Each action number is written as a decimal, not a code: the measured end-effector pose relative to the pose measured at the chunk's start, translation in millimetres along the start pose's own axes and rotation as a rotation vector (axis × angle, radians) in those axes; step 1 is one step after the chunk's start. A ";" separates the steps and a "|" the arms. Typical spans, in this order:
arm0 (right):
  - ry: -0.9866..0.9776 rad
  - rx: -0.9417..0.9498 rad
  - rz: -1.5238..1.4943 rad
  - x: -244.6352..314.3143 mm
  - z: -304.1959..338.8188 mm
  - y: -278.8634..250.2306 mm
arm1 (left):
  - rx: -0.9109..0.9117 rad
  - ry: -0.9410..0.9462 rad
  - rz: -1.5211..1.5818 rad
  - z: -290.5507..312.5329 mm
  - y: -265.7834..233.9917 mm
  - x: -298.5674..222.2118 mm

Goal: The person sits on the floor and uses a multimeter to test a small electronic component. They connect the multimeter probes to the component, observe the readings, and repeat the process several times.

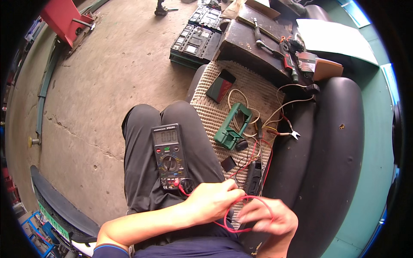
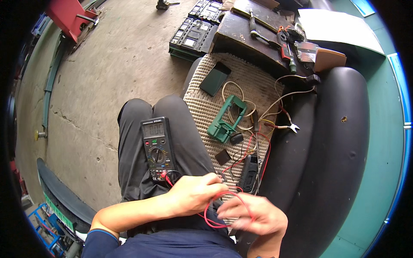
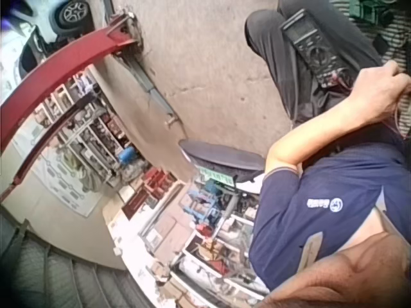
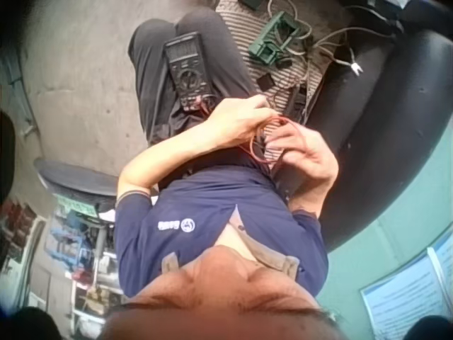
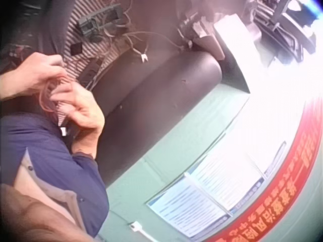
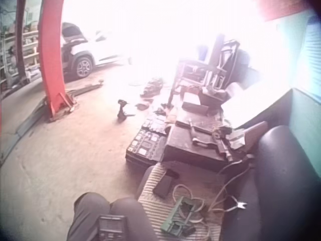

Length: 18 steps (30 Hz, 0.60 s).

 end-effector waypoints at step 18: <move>0.116 -0.388 0.252 -23.1 -50.9 19.4 | -0.376 0.217 0.116 64.1 -69.6 -31.5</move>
Point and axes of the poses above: each hand's wrist, its own z-axis away from the middle knuckle, its own y-axis out of the palm, x = y × z, the point moved 4 cm from there along -z, towards the middle knuckle, and after that the axes turned 1 degree about -x, right-handed, at the moved point
